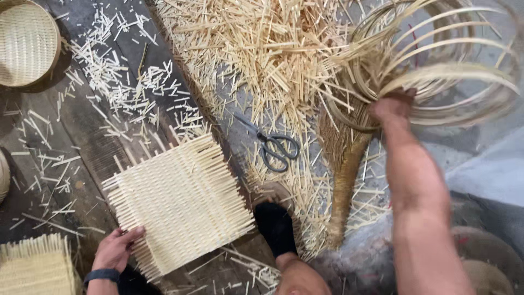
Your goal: The person constructs a circular bamboo frame by hand, fits a woven bamboo mat inside it, and uses shears to trim the excess bamboo strips along the edges.
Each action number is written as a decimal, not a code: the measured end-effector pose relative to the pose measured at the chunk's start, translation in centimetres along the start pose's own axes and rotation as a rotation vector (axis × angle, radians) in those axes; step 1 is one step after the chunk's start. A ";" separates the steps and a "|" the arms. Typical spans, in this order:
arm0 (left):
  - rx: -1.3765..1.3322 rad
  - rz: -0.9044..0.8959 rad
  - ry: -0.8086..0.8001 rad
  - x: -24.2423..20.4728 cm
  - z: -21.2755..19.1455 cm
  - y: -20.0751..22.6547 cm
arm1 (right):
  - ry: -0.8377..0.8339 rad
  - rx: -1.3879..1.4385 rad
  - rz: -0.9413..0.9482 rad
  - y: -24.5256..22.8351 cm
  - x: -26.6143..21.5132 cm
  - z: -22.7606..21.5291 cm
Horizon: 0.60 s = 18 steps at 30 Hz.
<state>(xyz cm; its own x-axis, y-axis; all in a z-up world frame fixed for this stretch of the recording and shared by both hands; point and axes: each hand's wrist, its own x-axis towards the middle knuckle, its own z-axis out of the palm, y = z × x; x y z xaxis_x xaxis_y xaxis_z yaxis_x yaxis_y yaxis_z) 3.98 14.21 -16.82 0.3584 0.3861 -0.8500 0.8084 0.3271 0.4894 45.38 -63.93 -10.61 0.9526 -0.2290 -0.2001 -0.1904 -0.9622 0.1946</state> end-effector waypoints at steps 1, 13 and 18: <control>0.021 0.007 0.006 0.2 -0.1 -0.3 | -0.053 0.110 0.051 1.0 -1.0 -0.3; -0.013 0.115 -0.025 -1.4 1.6 0.2 | -0.211 0.372 0.045 8.7 -22.1 1.2; -0.017 0.198 -0.068 -1.2 1.3 0.0 | -0.072 0.420 0.099 4.6 -27.8 -1.0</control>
<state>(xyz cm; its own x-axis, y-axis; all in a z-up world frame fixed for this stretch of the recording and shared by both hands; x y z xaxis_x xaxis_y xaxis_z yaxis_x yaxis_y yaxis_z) 4.13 12.65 -16.11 0.5403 0.3853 -0.7481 0.7117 0.2652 0.6505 18.28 -61.88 -3.16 0.9087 -0.3187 -0.2695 -0.3743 -0.9080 -0.1883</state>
